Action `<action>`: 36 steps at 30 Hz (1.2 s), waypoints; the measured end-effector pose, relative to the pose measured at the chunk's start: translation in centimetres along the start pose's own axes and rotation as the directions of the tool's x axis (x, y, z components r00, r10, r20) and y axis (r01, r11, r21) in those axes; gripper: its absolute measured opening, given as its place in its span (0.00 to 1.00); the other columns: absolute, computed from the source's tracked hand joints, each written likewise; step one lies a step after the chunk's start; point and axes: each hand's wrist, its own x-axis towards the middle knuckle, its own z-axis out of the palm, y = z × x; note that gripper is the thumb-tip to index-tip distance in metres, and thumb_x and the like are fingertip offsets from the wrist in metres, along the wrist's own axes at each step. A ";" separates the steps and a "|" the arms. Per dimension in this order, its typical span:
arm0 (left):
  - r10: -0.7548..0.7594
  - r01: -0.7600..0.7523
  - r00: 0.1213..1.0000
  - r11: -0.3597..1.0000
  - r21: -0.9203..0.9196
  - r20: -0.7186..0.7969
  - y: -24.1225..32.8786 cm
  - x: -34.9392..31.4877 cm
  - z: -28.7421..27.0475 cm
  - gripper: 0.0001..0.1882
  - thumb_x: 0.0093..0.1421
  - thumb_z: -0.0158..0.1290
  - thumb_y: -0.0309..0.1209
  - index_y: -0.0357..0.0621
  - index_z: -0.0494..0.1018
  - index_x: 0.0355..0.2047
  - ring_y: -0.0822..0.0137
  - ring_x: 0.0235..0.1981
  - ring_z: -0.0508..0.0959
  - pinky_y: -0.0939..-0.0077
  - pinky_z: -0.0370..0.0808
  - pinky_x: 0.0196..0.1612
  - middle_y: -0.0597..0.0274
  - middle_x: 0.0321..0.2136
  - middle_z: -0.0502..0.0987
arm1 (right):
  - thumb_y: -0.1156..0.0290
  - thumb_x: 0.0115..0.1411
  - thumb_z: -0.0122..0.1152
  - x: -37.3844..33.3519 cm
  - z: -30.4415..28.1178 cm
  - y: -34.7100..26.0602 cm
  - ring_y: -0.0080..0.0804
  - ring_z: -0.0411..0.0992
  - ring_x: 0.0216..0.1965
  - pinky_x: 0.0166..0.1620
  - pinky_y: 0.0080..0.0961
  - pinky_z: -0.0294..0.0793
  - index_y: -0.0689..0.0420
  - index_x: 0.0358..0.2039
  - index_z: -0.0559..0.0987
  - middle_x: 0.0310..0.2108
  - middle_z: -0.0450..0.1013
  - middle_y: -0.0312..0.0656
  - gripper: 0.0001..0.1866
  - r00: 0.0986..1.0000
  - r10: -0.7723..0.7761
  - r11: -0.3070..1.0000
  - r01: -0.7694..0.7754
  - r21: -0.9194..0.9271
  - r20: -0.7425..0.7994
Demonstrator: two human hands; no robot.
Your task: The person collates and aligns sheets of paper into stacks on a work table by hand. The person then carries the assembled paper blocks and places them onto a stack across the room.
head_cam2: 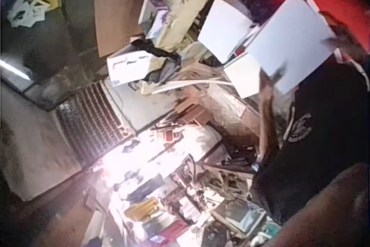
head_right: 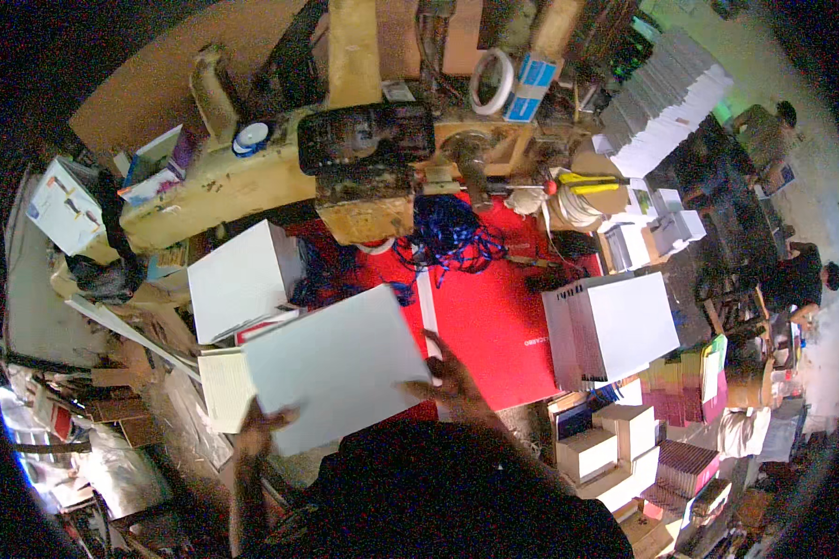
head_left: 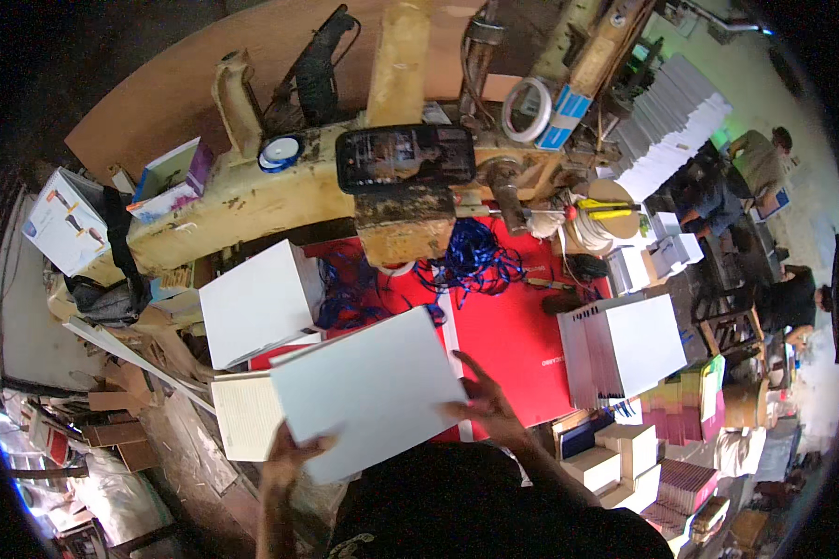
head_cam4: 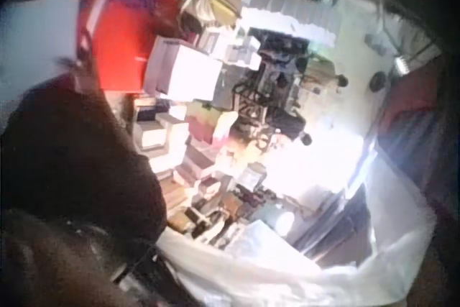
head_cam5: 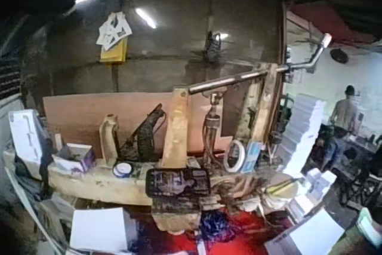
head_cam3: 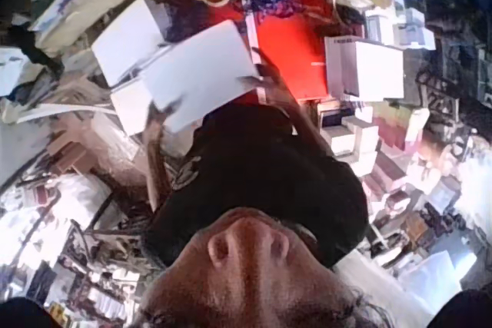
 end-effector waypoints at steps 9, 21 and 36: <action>0.082 0.103 0.886 0.925 -0.365 0.456 -9.4 0.6 20.6 0.26 0.59 0.58 0.24 0.36 0.63 0.56 0.61 0.50 0.74 0.66 0.75 0.50 0.54 0.50 0.72 | 0.61 0.62 0.58 0.6 -12.2 3.3 0.26 0.74 0.46 0.49 0.25 0.73 0.61 0.54 0.73 0.48 0.75 0.38 0.24 0.899 0.059 0.917 0.123 0.378 -0.435; -0.157 0.226 0.419 0.972 0.064 0.894 -17.1 -0.5 37.0 0.20 0.64 0.55 0.40 0.38 0.70 0.49 0.64 0.52 0.75 0.69 0.72 0.55 0.54 0.53 0.73 | 0.44 0.60 0.56 4.6 -20.6 4.5 0.32 0.61 0.61 0.64 0.27 0.55 0.56 0.62 0.68 0.62 0.64 0.41 0.37 0.964 0.265 0.906 -0.259 -0.333 -0.029; 0.455 -0.231 0.886 0.596 0.769 -0.086 -15.9 3.3 28.5 0.45 0.56 0.60 0.49 0.29 0.55 0.62 0.41 0.49 0.69 0.48 0.70 0.50 0.39 0.52 0.66 | 0.61 0.48 0.70 13.7 -16.4 0.1 0.37 0.76 0.47 0.53 0.31 0.73 0.59 0.50 0.77 0.46 0.77 0.49 0.28 0.870 -0.314 0.430 0.488 -0.760 0.380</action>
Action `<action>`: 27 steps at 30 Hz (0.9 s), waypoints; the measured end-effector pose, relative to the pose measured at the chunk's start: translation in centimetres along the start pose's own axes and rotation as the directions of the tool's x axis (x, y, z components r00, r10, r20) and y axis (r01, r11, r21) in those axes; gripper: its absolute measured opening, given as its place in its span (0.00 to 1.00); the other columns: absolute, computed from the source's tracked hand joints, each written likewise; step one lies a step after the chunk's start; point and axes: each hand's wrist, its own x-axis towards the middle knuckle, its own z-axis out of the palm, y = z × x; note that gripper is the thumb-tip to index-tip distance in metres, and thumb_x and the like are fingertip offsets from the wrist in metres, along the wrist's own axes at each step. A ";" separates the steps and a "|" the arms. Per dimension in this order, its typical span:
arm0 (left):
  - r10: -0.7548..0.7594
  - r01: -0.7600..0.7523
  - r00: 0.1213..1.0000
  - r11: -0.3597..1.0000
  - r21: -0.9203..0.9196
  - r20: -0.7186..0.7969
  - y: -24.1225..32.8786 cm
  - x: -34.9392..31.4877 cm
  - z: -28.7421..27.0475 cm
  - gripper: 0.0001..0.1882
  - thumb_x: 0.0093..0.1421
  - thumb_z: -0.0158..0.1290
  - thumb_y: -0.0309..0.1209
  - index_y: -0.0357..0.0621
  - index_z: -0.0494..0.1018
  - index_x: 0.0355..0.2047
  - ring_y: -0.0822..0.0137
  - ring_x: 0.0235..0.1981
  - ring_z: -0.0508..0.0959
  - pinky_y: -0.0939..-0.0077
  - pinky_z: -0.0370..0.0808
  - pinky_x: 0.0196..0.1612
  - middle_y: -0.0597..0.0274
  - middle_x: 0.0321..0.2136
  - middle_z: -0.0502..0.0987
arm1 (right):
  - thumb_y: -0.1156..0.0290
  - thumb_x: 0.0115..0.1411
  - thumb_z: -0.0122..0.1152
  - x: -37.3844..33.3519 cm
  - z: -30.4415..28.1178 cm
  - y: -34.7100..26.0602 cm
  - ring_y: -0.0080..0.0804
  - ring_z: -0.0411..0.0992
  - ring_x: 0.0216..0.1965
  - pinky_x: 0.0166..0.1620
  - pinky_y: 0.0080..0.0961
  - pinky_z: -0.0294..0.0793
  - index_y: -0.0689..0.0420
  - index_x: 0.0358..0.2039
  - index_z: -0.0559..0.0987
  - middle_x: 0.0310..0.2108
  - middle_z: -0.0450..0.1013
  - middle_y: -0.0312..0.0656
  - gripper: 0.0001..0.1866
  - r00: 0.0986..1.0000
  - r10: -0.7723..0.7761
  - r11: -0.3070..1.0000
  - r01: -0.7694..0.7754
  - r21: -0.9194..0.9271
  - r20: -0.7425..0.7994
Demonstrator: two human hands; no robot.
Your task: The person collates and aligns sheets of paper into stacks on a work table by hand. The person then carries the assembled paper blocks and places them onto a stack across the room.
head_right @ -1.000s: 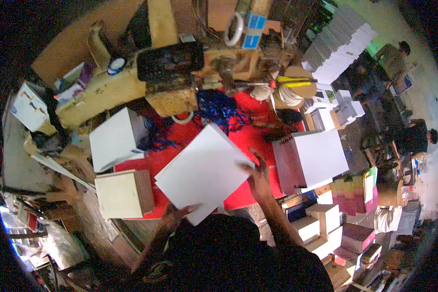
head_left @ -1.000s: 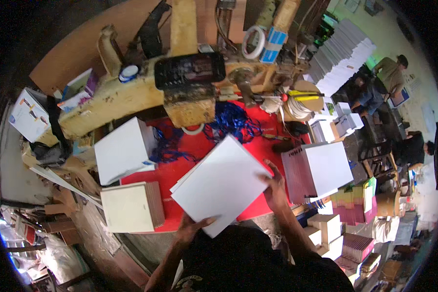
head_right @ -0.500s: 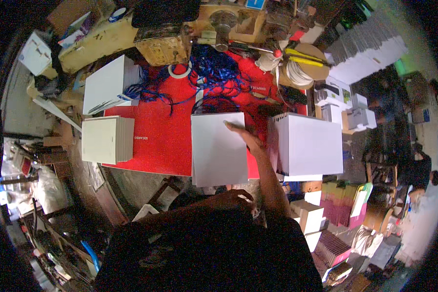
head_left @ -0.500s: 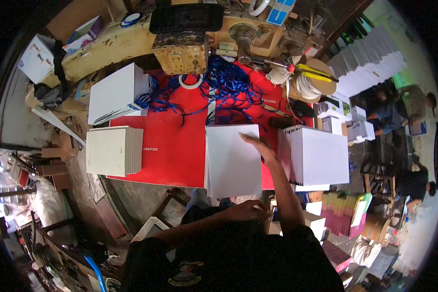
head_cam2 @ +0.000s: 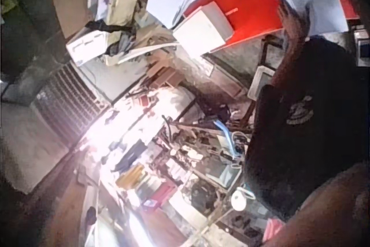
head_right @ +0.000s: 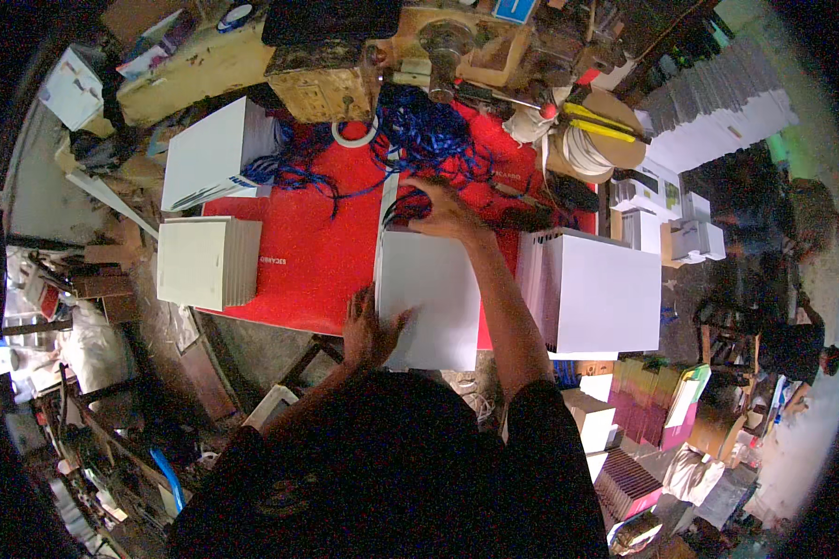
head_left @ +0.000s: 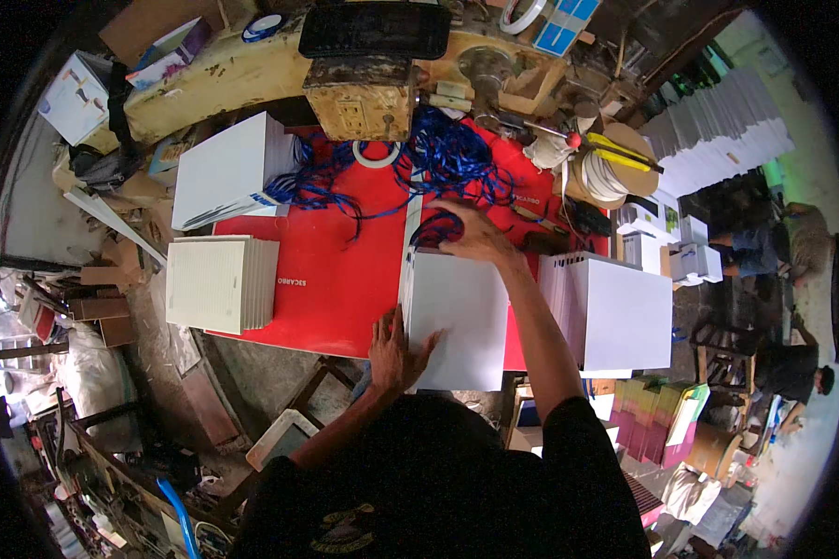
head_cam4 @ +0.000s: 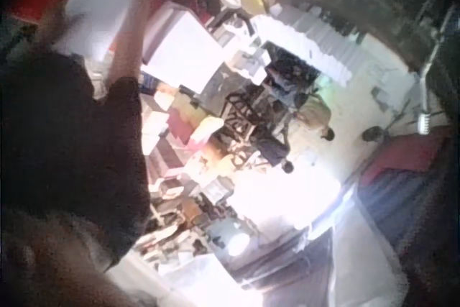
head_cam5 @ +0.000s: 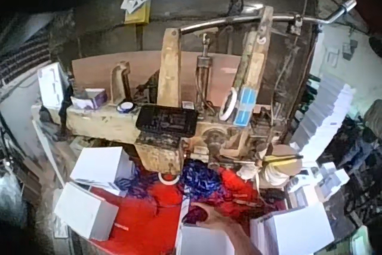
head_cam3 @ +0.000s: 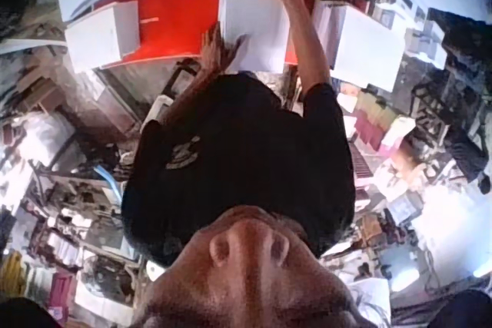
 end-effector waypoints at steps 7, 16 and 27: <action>0.068 -0.075 0.994 0.994 -0.075 -0.087 0.1 0.1 -0.2 0.44 0.56 0.60 0.47 0.27 0.57 0.60 0.40 0.46 0.71 0.49 0.73 0.47 0.36 0.48 0.69 | 0.71 0.40 0.68 6.9 0.5 3.3 0.45 0.76 0.45 0.49 0.36 0.74 0.53 0.46 0.78 0.45 0.77 0.47 0.27 0.883 0.208 0.898 -0.002 -0.441 0.421; -0.014 0.016 0.998 0.999 0.042 -0.060 1.2 0.6 -1.8 0.42 0.55 0.59 0.47 0.29 0.58 0.59 0.42 0.52 0.67 0.50 0.69 0.51 0.37 0.52 0.65 | 0.68 0.40 0.72 4.5 -6.9 -0.8 0.50 0.75 0.47 0.48 0.44 0.76 0.61 0.41 0.77 0.41 0.76 0.56 0.25 0.956 -0.163 0.350 -0.175 -0.920 -0.244; 0.434 -0.436 0.900 0.899 0.036 0.048 6.7 9.0 1.1 0.41 0.55 0.57 0.53 0.34 0.60 0.58 0.40 0.54 0.65 0.46 0.63 0.54 0.36 0.53 0.64 | 0.75 0.52 0.60 2.8 0.8 -4.5 0.40 0.73 0.43 0.50 0.33 0.71 0.58 0.35 0.83 0.35 0.78 0.42 0.09 0.830 -0.309 0.846 0.463 -0.264 0.464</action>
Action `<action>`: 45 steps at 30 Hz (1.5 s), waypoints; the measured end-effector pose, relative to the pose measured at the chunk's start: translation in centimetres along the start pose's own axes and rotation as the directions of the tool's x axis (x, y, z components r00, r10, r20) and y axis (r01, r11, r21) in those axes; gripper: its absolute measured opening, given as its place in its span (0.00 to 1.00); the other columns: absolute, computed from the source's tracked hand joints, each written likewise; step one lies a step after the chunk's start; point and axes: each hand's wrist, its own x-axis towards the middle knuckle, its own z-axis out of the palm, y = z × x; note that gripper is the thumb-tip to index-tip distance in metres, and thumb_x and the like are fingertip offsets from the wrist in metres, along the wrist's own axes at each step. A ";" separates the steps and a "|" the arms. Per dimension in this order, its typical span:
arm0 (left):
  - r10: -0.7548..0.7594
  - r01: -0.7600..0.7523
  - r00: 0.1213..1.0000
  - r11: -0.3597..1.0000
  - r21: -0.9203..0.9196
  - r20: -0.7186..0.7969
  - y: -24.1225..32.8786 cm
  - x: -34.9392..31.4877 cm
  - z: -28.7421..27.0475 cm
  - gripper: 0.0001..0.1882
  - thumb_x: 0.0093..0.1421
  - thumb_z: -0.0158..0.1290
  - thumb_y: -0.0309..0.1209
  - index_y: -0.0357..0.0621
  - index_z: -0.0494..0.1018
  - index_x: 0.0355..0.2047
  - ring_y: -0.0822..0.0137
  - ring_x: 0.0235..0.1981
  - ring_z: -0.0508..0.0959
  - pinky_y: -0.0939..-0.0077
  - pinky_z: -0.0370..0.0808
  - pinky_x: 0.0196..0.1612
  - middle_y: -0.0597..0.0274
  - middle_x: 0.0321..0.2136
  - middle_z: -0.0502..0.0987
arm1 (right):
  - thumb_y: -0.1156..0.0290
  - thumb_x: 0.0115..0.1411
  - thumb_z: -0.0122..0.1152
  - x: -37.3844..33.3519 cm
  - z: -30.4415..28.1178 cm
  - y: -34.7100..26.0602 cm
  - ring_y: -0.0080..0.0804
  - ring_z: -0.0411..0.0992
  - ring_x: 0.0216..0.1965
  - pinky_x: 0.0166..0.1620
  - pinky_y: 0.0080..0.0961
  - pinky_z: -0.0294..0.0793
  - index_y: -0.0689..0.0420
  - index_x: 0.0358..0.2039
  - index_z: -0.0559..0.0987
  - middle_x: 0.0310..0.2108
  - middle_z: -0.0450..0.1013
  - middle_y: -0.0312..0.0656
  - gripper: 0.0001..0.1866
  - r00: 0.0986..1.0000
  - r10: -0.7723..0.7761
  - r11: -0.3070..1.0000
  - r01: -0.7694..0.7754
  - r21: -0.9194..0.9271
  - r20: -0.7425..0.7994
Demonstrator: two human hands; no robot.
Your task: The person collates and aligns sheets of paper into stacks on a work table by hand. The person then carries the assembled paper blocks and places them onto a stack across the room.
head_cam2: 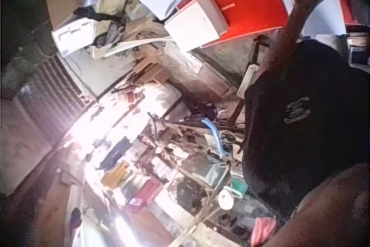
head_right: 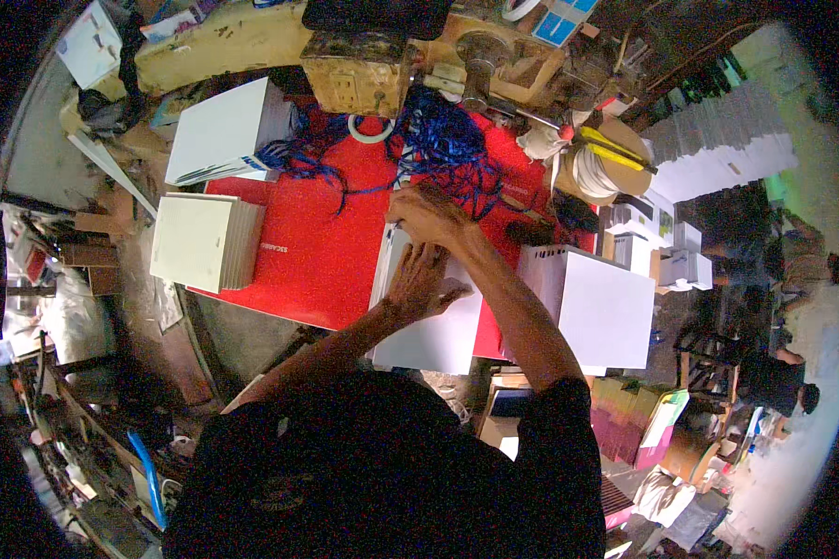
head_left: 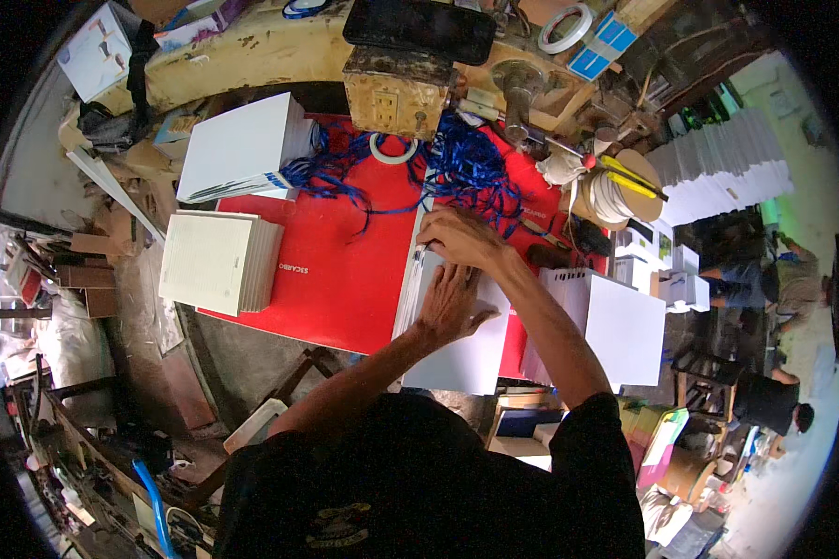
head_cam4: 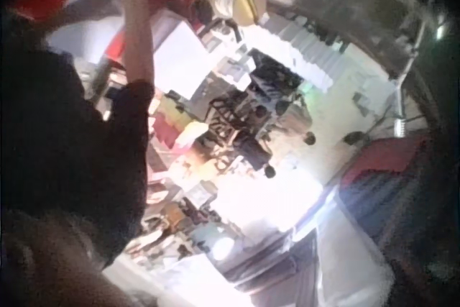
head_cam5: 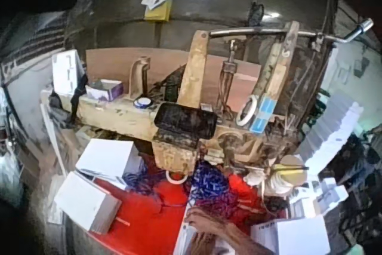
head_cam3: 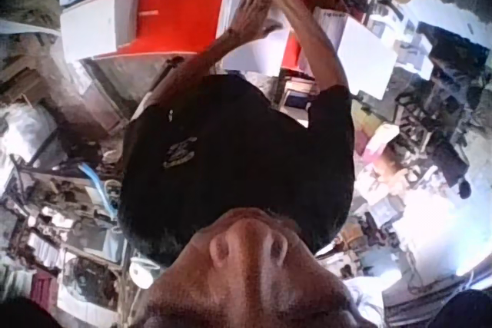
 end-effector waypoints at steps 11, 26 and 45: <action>0.067 -0.067 0.995 0.998 0.004 -0.067 -1.5 0.5 0.2 0.46 0.51 0.55 0.63 0.37 0.64 0.57 0.41 0.54 0.66 0.49 0.64 0.54 0.41 0.51 0.67 | 0.73 0.53 0.56 -3.1 -4.6 1.2 0.38 0.73 0.40 0.48 0.34 0.72 0.54 0.34 0.83 0.33 0.78 0.40 0.10 0.972 0.173 0.914 -0.218 -0.341 -0.159; 0.105 -0.111 0.979 0.993 -0.029 -0.176 -1.5 0.3 -0.7 0.39 0.49 0.62 0.54 0.34 0.68 0.50 0.51 0.44 0.72 0.58 0.69 0.46 0.49 0.40 0.72 | 0.77 0.49 0.66 -2.8 -6.0 -0.7 0.42 0.66 0.53 0.57 0.33 0.65 0.54 0.45 0.81 0.47 0.73 0.43 0.20 0.967 0.215 0.976 -0.217 0.003 -0.135; -0.282 0.012 0.958 -0.148 -0.989 0.054 -5.3 -0.7 -5.3 0.22 0.48 0.66 0.24 0.45 0.67 0.40 0.77 0.34 0.70 0.80 0.71 0.40 0.71 0.32 0.68 | 0.73 0.59 0.61 -17.1 2.8 -10.9 0.34 0.78 0.29 0.31 0.29 0.78 0.62 0.40 0.82 0.33 0.80 0.44 0.10 0.611 0.787 0.219 -0.411 0.885 0.089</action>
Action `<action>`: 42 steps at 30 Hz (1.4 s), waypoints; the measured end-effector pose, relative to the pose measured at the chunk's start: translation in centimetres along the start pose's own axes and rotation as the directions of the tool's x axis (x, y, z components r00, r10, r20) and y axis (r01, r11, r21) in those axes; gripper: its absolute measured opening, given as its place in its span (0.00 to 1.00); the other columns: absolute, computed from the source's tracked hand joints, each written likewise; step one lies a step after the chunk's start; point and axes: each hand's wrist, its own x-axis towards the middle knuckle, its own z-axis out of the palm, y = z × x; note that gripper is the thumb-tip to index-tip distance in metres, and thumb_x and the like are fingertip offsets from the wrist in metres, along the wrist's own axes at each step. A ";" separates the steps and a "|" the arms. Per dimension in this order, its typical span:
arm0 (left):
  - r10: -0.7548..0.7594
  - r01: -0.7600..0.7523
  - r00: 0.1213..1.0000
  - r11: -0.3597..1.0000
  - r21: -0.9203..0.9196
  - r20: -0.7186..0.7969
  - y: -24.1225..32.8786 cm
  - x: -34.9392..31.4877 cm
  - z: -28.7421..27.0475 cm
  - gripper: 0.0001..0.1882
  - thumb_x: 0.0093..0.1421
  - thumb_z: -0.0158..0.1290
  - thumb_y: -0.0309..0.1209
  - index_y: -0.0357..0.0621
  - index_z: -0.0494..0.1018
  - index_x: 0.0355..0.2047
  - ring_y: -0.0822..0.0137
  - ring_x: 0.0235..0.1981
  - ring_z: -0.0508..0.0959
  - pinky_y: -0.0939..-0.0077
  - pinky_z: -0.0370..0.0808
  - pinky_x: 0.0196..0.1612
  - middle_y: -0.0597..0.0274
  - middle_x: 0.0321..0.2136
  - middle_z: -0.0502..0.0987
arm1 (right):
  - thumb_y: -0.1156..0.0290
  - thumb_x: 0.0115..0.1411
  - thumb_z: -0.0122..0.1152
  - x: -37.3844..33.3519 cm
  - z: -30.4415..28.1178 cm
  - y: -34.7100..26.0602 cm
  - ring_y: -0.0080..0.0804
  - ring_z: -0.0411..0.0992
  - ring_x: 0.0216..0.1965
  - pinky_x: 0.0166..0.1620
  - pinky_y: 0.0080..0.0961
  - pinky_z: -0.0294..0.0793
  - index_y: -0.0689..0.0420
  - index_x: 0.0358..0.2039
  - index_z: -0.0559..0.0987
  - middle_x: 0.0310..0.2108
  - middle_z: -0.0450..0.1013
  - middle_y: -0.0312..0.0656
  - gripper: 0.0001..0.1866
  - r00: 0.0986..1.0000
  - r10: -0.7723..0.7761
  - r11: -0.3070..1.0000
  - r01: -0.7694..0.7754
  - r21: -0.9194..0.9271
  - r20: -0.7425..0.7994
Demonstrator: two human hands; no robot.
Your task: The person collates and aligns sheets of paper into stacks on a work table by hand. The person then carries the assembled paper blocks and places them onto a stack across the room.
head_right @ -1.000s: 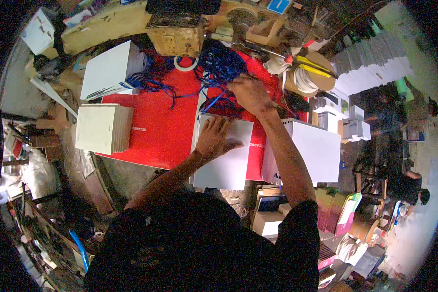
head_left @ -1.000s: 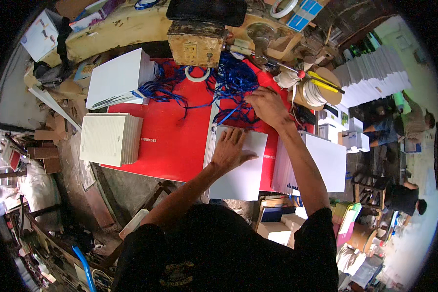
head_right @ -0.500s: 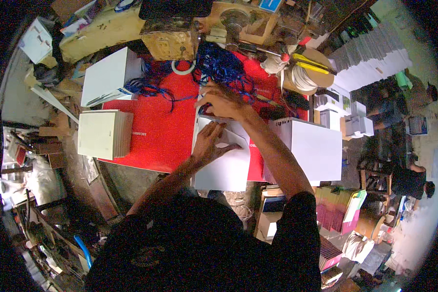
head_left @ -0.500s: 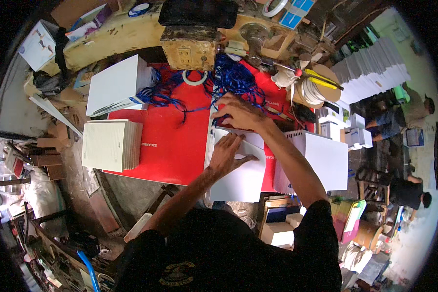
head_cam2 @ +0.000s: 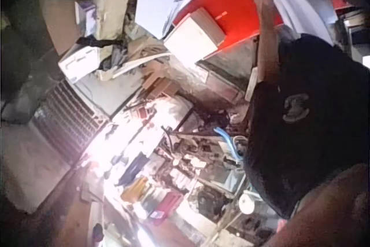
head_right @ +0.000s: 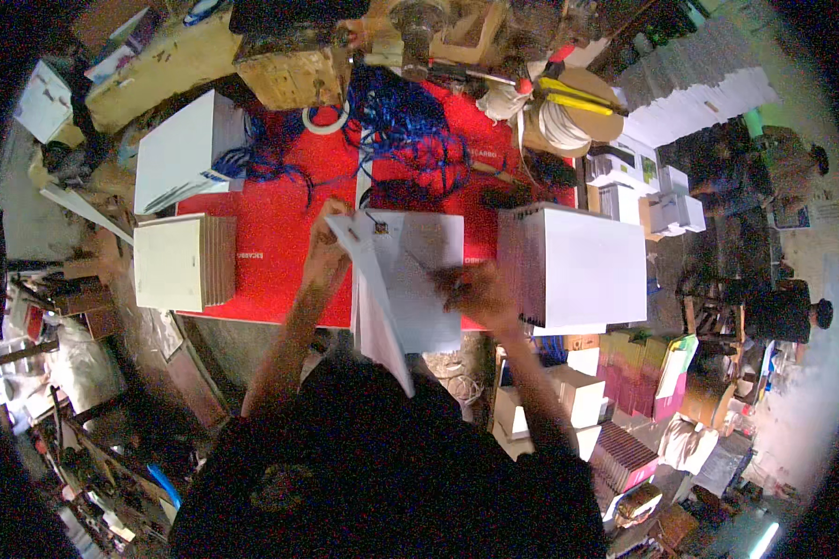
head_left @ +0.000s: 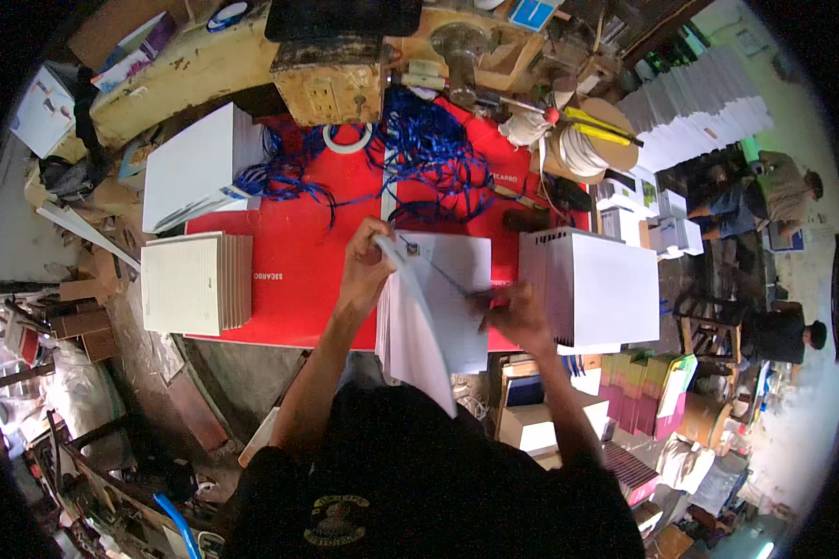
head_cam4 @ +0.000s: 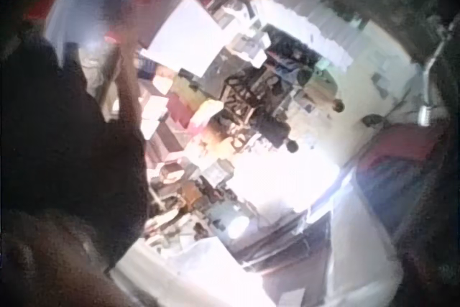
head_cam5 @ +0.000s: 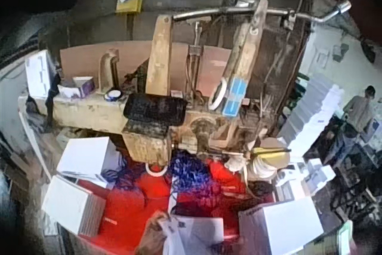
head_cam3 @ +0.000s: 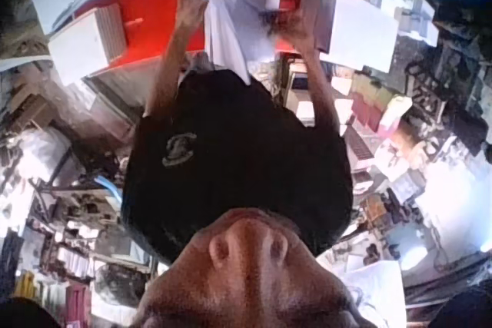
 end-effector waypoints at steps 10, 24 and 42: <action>0.221 -0.414 0.910 0.473 0.778 0.350 -4.7 1.2 4.7 0.25 0.49 0.68 0.35 0.39 0.71 0.44 0.62 0.35 0.75 0.69 0.73 0.39 0.55 0.37 0.73 | 0.67 0.57 0.68 -9.0 8.8 9.2 0.23 0.77 0.30 0.36 0.24 0.77 0.60 0.38 0.83 0.32 0.81 0.40 0.11 0.991 0.126 0.991 -0.124 0.054 -0.045; 0.174 0.104 0.962 0.478 0.872 -0.210 1.3 -10.8 -8.2 0.18 0.61 0.55 0.24 0.31 0.65 0.50 0.67 0.37 0.80 0.70 0.77 0.39 0.49 0.37 0.81 | 0.71 0.59 0.61 -2.1 9.0 3.1 0.47 0.77 0.43 0.45 0.41 0.76 0.55 0.49 0.76 0.40 0.77 0.53 0.16 0.884 -0.286 0.905 0.122 -0.409 -0.370; 0.044 -0.401 0.910 -0.162 0.902 0.413 -5.3 -0.5 2.8 0.37 0.52 0.61 0.44 0.31 0.63 0.55 0.48 0.50 0.67 0.56 0.64 0.54 0.45 0.45 0.69 | 0.72 0.50 0.61 18.3 3.4 -5.8 0.37 0.70 0.44 0.47 0.32 0.74 0.47 0.31 0.84 0.36 0.69 0.38 0.08 0.694 -0.452 0.133 0.674 -0.727 0.561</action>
